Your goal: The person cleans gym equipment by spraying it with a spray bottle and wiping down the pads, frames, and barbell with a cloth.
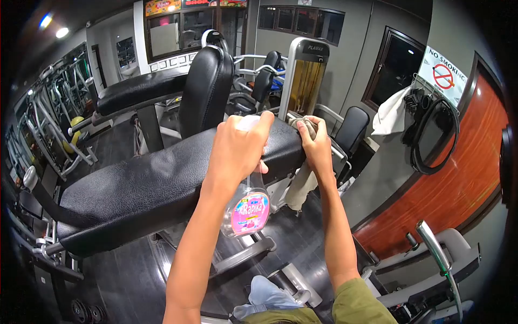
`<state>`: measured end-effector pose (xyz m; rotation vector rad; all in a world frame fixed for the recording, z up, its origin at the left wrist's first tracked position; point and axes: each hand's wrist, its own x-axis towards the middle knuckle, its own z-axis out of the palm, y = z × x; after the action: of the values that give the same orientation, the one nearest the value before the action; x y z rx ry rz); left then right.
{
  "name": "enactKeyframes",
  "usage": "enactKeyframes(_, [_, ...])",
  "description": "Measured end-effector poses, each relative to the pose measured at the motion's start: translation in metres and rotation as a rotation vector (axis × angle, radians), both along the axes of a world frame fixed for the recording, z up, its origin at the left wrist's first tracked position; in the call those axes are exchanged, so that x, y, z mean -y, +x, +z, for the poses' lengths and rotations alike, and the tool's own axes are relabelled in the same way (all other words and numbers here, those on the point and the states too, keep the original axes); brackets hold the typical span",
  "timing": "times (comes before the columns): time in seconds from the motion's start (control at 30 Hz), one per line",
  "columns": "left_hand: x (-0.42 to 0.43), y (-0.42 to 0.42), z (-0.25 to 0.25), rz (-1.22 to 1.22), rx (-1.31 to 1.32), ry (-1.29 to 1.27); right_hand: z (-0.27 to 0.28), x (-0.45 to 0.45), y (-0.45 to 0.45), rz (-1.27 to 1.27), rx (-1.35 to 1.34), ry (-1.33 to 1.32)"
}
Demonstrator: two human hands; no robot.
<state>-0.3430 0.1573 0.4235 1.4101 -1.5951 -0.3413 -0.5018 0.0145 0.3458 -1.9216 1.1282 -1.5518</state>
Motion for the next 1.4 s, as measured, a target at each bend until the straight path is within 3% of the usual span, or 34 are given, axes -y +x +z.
enactKeyframes(0.13, [0.002, 0.002, -0.002, 0.026, 0.105, -0.045, -0.006, -0.001, 0.002, -0.028, 0.059, -0.042])
enactKeyframes(0.33, [0.000, -0.005, 0.014, 0.077, -0.446, 0.216, -0.004, -0.001, 0.001, -0.033, 0.088, -0.053])
enactKeyframes(0.67, [0.004, -0.001, 0.008, 0.031, -0.420, 0.207, 0.008, -0.006, 0.011, 0.078, 0.335, -0.238])
enactKeyframes(0.77, [0.001, -0.002, 0.007, 0.065, -0.438, 0.240, 0.029, -0.001, 0.011, 0.183, 0.263, -0.280])
enactKeyframes(0.8, [0.000, -0.001, 0.004, 0.014, -0.390, 0.158, 0.039, 0.000, 0.007, 0.240, 0.129, -0.305])
enactKeyframes(0.83, [0.000, -0.001, 0.002, -0.038, -0.340, 0.080, 0.051, -0.003, 0.002, 0.379, 0.032, -0.173])
enactKeyframes(0.9, [0.002, -0.001, 0.000, -0.009, -0.433, 0.137, 0.056, 0.011, 0.000, 0.372, -0.330, -0.239])
enactKeyframes(1.07, [-0.001, -0.002, 0.005, -0.013, -0.492, 0.187, 0.068, 0.011, 0.025, 0.366, -0.548, -0.234])
enactKeyframes(1.27, [-0.010, -0.005, 0.002, -0.027, -0.539, 0.066, 0.072, 0.000, 0.022, 0.684, -0.521, -0.264])
enactKeyframes(1.4, [-0.021, 0.001, 0.009, -0.009, -0.498, 0.181, 0.056, 0.012, -0.017, 0.706, -0.430, -0.223])
